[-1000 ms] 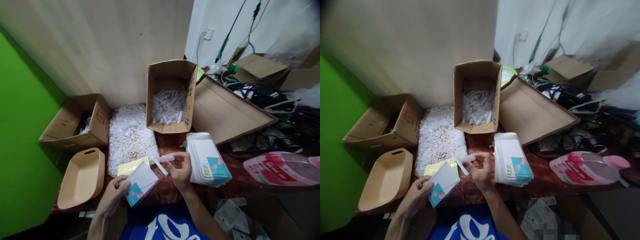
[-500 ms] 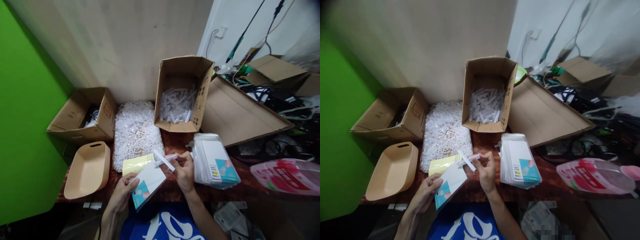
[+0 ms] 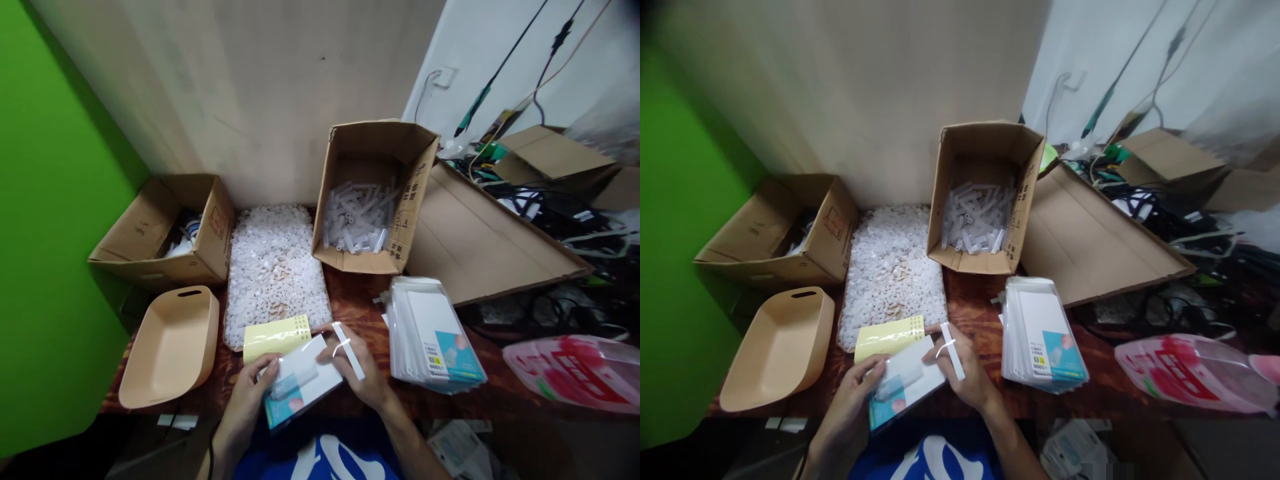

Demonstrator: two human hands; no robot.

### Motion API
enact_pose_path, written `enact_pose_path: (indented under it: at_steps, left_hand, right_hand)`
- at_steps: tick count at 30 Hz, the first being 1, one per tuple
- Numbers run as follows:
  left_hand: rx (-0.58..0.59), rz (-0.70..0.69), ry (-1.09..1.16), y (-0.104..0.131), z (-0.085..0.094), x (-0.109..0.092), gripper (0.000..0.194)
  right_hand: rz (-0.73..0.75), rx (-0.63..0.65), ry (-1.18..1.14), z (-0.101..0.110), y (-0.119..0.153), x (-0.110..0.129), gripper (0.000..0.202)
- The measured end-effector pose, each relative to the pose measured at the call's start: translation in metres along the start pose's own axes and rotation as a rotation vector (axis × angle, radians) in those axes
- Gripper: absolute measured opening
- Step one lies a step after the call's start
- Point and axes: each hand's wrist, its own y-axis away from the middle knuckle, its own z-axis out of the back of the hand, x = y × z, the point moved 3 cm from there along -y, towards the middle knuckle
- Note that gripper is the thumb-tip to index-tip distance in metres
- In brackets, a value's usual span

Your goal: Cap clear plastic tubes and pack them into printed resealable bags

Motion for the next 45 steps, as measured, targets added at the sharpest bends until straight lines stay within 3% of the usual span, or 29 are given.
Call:
enact_pose_path:
  at_steps: [3,5,9,11,13,18,23,28,30,35,39,45]
  left_hand:
    - [0.048,-0.032,-0.166,-0.001,0.001,-0.003,0.040]
    - [0.084,-0.093,-0.364,-0.002,-0.003,-0.003,0.034]
    - [0.195,-0.394,-0.707,0.000,-0.022,-0.007,0.024]
    - [0.194,-0.580,-0.786,0.000,-0.032,-0.014,0.024]
    - [0.116,-0.707,-0.821,-0.002,-0.036,-0.022,0.023]
    - [-0.057,-0.761,-0.871,-0.028,-0.022,-0.037,0.019]
    - [-0.046,-0.754,-0.909,-0.067,-0.021,-0.056,0.019]
    - [0.106,-0.651,-1.096,-0.103,-0.050,-0.064,0.015]
    - [0.146,-0.634,-1.106,-0.113,-0.058,-0.062,0.014]
    - [0.172,-0.643,-1.061,-0.123,-0.062,-0.059,0.010]
    - [0.133,-0.673,-0.944,-0.117,-0.055,-0.069,0.009]
    - [0.087,-0.438,-0.239,-0.103,-0.045,-0.071,0.027]
  right_hand:
    - [0.004,-0.383,0.175,0.027,-0.041,0.008,0.025]
    - [-0.017,-0.514,0.376,0.047,-0.074,0.011,0.023]
    - [-0.243,-0.461,0.890,0.076,-0.131,-0.006,0.038]
    - [-0.414,-0.401,0.983,0.084,-0.148,-0.024,0.041]
    - [-0.508,-0.357,0.986,0.086,-0.159,-0.039,0.039]
    - [-0.513,-0.352,0.961,0.083,-0.174,-0.054,0.034]
    - [-0.455,-0.413,0.957,0.081,-0.182,-0.048,0.029]
    - [-0.186,-0.677,0.803,0.071,-0.175,-0.018,0.019]
    - [-0.097,-0.709,0.685,0.062,-0.163,-0.004,0.016]
    - [0.059,-0.548,0.467,0.031,-0.115,0.016,0.014]
    - [0.026,-0.370,0.316,0.009,-0.077,-0.003,0.011]
    - [-0.077,-0.272,0.135,-0.011,-0.047,-0.037,0.012]
